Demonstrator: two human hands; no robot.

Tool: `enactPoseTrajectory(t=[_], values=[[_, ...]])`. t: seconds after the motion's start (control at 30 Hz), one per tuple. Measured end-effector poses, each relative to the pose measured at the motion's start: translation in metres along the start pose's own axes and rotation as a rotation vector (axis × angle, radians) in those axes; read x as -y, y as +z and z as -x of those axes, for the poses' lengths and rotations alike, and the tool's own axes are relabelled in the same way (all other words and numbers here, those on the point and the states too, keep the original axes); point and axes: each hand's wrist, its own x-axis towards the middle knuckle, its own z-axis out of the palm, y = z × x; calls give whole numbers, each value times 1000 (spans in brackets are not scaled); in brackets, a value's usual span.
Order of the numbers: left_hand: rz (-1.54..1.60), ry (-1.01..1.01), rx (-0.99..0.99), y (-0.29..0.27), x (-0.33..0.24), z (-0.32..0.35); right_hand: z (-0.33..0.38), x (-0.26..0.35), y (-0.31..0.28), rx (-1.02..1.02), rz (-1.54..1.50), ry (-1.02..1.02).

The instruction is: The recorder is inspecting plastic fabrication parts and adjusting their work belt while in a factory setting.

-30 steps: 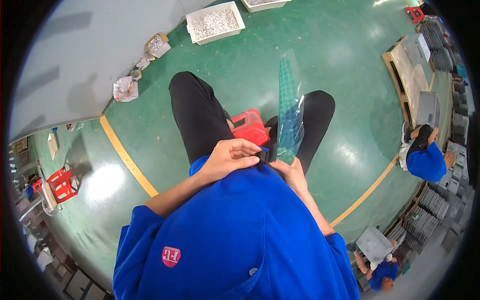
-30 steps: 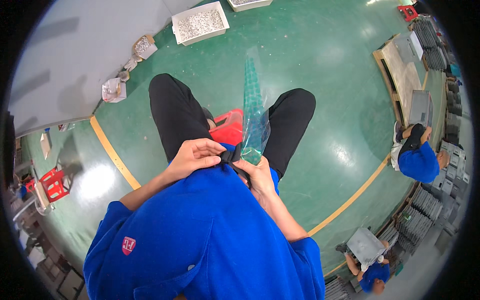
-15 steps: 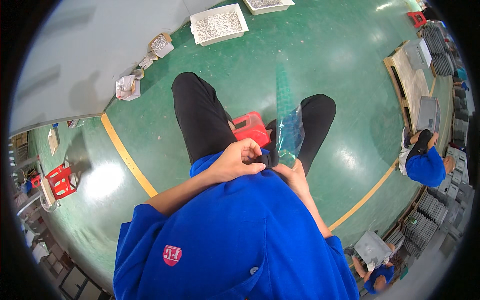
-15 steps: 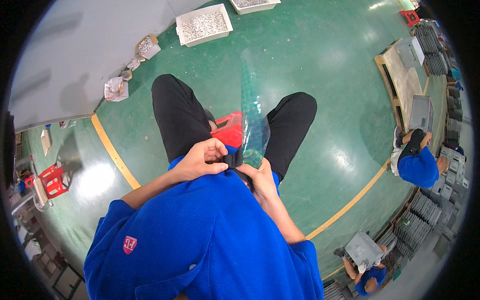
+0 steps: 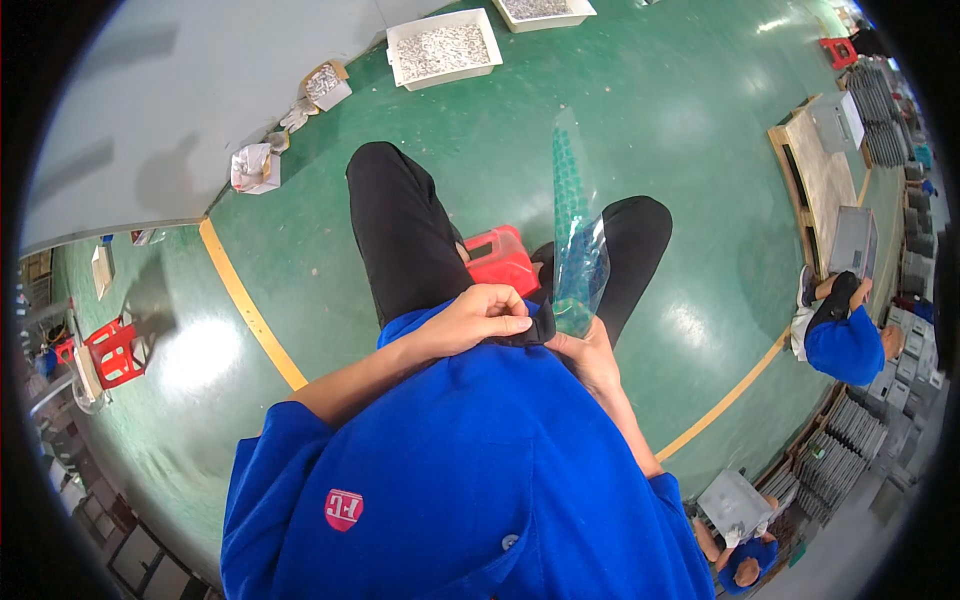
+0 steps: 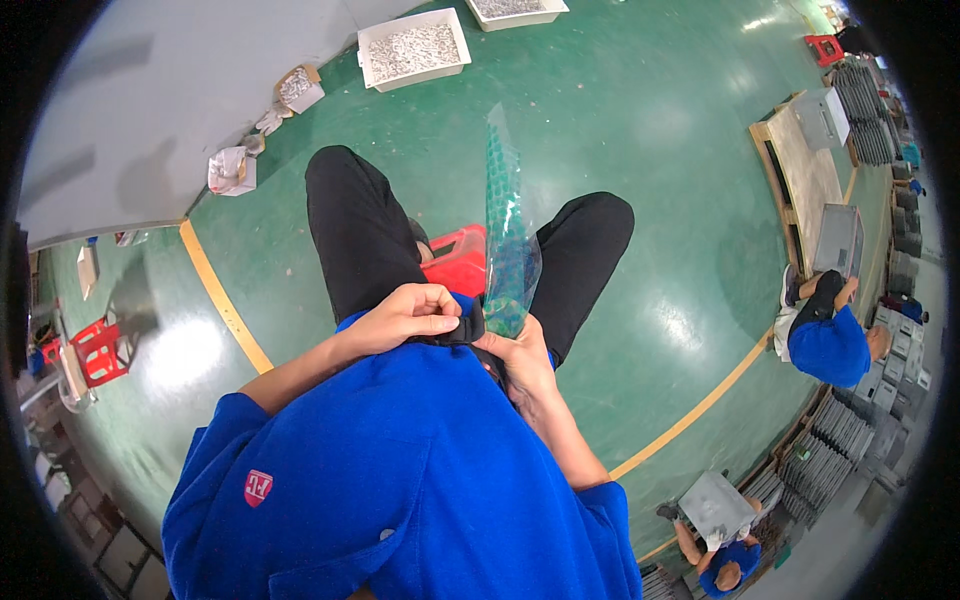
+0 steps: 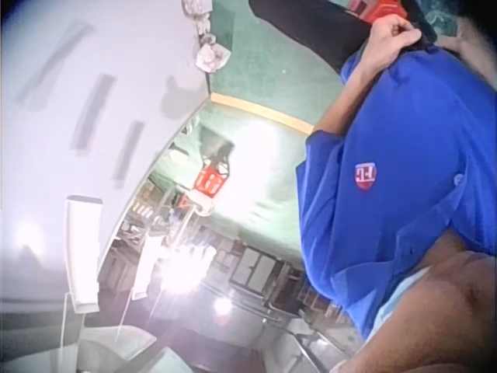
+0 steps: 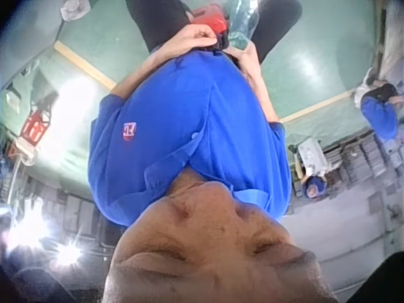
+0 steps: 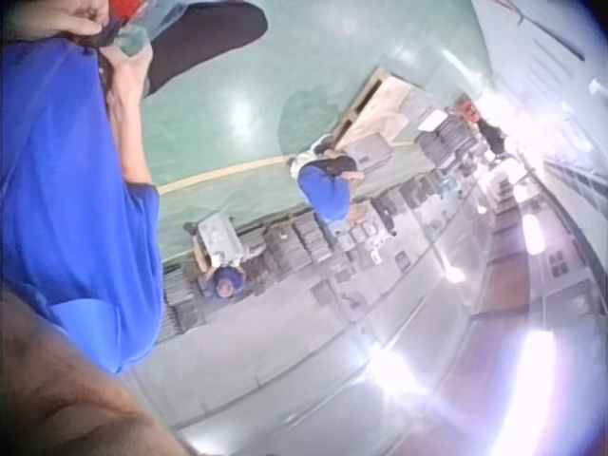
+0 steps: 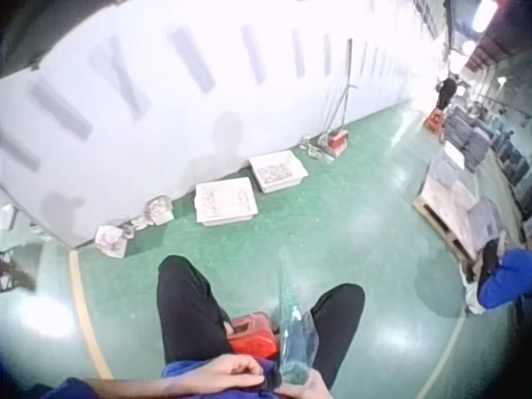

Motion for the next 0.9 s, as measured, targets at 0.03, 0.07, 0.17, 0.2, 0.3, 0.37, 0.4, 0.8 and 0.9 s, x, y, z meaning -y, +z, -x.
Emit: enactPoseTrajectory(t=[0.03,0.07,0.17,0.2,0.3,0.37,0.4,0.8,0.9], values=[[14,2,18,0,0,-1,-1,0,1,3,1,3],[7,4,8,0,0,-2,-1,0,0,-2,8,0],[-14,0,-23,0,1,-7,-1,1,-1,-22,35,-16],[-21,-8,-35,-1,2,-9,-1,1,-2,-32,51,-23],[-106,-29,-53,-3,2,-16,1,1,-1,-78,114,-80],[-188,-23,-57,-3,1,-18,3,4,2,-107,152,-95],[-231,-11,-60,-3,1,-19,6,5,4,-117,166,-84],[-449,127,-44,3,-9,-6,6,1,-4,-109,271,-70],[-290,-8,75,-7,-13,-7,2,-1,-10,-77,403,-122]])
